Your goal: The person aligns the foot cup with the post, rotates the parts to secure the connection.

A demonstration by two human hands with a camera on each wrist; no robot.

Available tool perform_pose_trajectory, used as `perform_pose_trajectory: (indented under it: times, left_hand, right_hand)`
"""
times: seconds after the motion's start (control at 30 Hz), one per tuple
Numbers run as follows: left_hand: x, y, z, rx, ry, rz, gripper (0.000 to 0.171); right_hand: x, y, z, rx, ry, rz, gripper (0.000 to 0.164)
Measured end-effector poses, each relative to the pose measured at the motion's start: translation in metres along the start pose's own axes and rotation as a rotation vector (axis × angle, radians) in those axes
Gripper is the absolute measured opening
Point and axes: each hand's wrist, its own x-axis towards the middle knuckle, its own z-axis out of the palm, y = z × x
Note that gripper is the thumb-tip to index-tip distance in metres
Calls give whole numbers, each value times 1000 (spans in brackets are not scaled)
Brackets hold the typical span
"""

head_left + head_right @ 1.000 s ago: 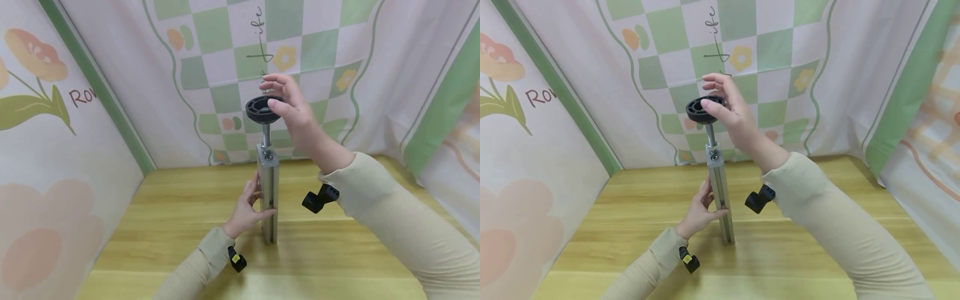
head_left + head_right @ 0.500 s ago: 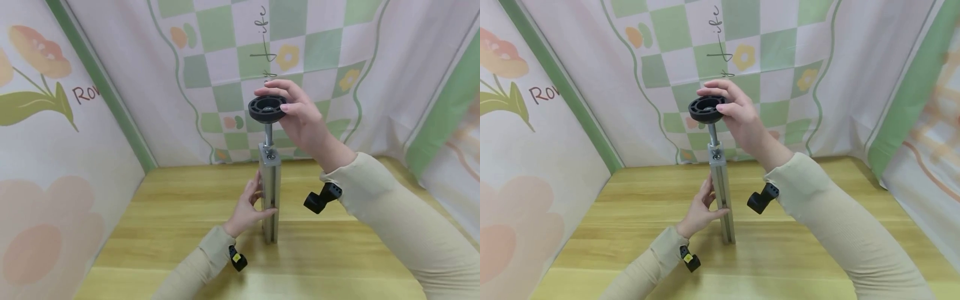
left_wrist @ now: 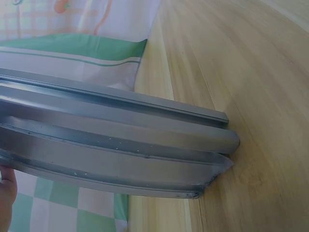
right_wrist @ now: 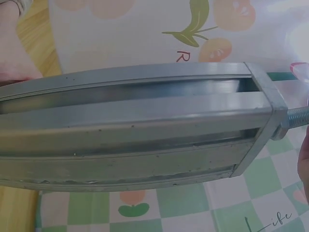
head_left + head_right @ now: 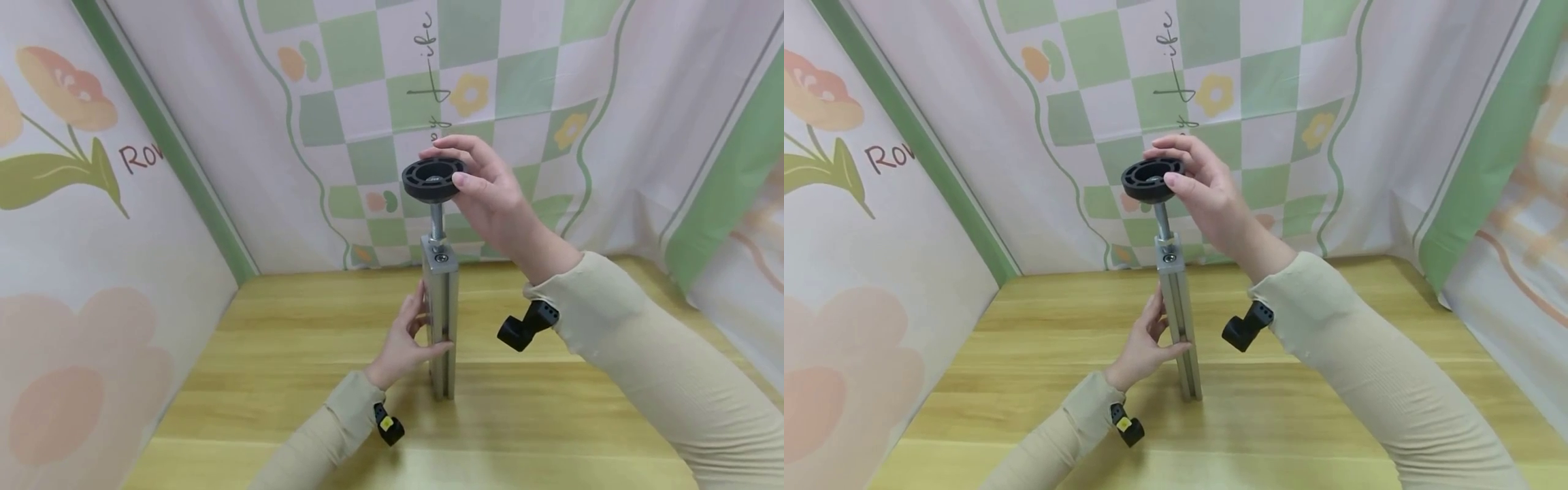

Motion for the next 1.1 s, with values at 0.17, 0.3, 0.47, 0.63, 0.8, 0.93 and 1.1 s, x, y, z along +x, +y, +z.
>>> perform_pose_trajectory:
  times: [0.17,0.3,0.47,0.63,0.8,0.93,1.1]
  left_hand:
    - [-1,0,0,6,1,-9,110]
    - [-1,-3,1,11,-1,13,108]
    - [-1,-3,1,14,-8,9,110]
    - [-1,-1,0,7,-13,-7,109]
    - [-1,-1,0,3,-8,0,110]
    - [-1,-1,0,3,-10,2,112]
    - [-1,0,0,-3,-13,-12,112]
  right_hand:
    - [-3,-1,0,-68,31,6,32]
    - [-3,-3,4,-213,106,19,36]
    - [-3,-6,11,-360,212,24,42]
    - [-2,-6,18,-542,305,-15,47]
    - [-2,-6,25,-706,370,-53,50]
    - [-3,-5,28,-786,393,-110,52]
    - [-4,-3,30,-862,404,-178,54]
